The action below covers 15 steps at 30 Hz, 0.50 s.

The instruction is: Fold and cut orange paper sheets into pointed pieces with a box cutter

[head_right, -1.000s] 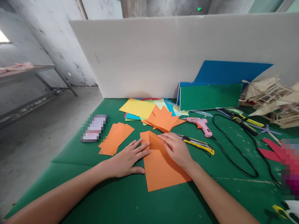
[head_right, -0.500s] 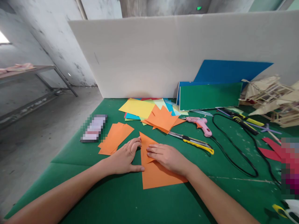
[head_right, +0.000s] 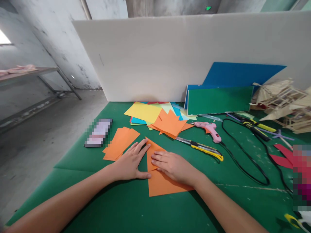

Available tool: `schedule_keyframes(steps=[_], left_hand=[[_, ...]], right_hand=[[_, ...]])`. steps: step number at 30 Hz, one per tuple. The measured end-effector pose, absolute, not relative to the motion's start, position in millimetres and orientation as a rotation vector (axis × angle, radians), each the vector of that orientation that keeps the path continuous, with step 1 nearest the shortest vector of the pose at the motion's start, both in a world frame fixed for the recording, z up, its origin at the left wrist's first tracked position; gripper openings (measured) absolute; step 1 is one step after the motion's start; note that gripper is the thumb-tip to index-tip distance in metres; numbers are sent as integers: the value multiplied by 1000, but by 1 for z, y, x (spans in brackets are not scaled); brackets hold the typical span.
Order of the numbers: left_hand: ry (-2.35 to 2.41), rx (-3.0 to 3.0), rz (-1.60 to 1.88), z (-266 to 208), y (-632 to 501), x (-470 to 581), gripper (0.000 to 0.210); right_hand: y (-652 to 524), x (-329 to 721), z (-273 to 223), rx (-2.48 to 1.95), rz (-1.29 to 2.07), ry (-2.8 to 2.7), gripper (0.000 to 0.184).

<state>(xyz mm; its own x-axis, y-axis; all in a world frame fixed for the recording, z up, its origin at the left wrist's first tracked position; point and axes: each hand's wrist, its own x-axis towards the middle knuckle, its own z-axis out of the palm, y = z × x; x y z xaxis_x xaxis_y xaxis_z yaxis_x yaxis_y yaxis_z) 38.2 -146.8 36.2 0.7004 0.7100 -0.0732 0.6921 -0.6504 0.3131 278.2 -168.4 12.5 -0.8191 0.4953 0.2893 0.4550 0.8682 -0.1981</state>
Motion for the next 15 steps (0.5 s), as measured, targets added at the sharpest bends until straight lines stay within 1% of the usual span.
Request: schedule_keyframes(steps=[4, 15], left_hand=[[1072, 2627, 42, 37, -146, 38, 109], [1053, 2637, 126, 33, -146, 35, 107]], right_hand=[[-170, 278, 12, -730, 171, -2706, 39], [-172, 274, 16, -695, 241, -2667, 41]])
